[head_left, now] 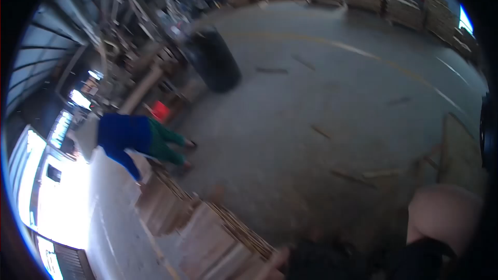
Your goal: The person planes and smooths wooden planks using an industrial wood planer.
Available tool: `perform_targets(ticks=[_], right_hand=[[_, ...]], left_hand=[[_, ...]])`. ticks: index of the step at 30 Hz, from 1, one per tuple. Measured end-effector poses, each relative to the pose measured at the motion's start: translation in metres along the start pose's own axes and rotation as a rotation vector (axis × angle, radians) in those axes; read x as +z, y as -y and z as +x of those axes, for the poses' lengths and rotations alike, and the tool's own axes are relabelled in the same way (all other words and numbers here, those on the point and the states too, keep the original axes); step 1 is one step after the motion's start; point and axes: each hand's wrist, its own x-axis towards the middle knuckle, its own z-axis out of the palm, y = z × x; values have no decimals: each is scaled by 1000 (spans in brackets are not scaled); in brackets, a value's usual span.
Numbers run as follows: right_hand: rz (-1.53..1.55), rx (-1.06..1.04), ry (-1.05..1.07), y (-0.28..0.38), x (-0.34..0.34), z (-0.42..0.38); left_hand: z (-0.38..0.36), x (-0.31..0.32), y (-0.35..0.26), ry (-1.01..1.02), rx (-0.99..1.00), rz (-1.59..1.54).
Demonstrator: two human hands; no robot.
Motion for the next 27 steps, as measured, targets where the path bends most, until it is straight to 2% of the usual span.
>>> perform_targets(ticks=[2,4,5,7,9,11,14,20,24,27], right_hand=[[35,-26,17,-8,-8,4],[54,-43,11,-14,-14,-8],[57,-51,12,-19,-18,-6],[72,-72,-12,-11,-28,-10],[95,-81,-40,-25,-29,-22],[80,-84,-51,-36,-35,-40],[20,-83,-87,-59,-57,-76],[-95,40,-138,-105,-94,-164],[-143,133,-199,-120,-117,-238],[-168,262,-268,-112,-119,-283]], left_hand=[[-11,-4,-100,147,224,64],[-55,5,-236,356,489,-32],[-84,1,-312,487,858,-47],[-122,13,-385,893,1207,-88],[-151,32,-442,1347,1461,-206],[-170,61,-464,1479,1621,-361],[-185,98,-491,1550,1755,-489],[-173,194,-553,1760,1807,-625],[-174,272,-581,1892,1766,-666],[-178,322,-601,2063,1645,-745]])
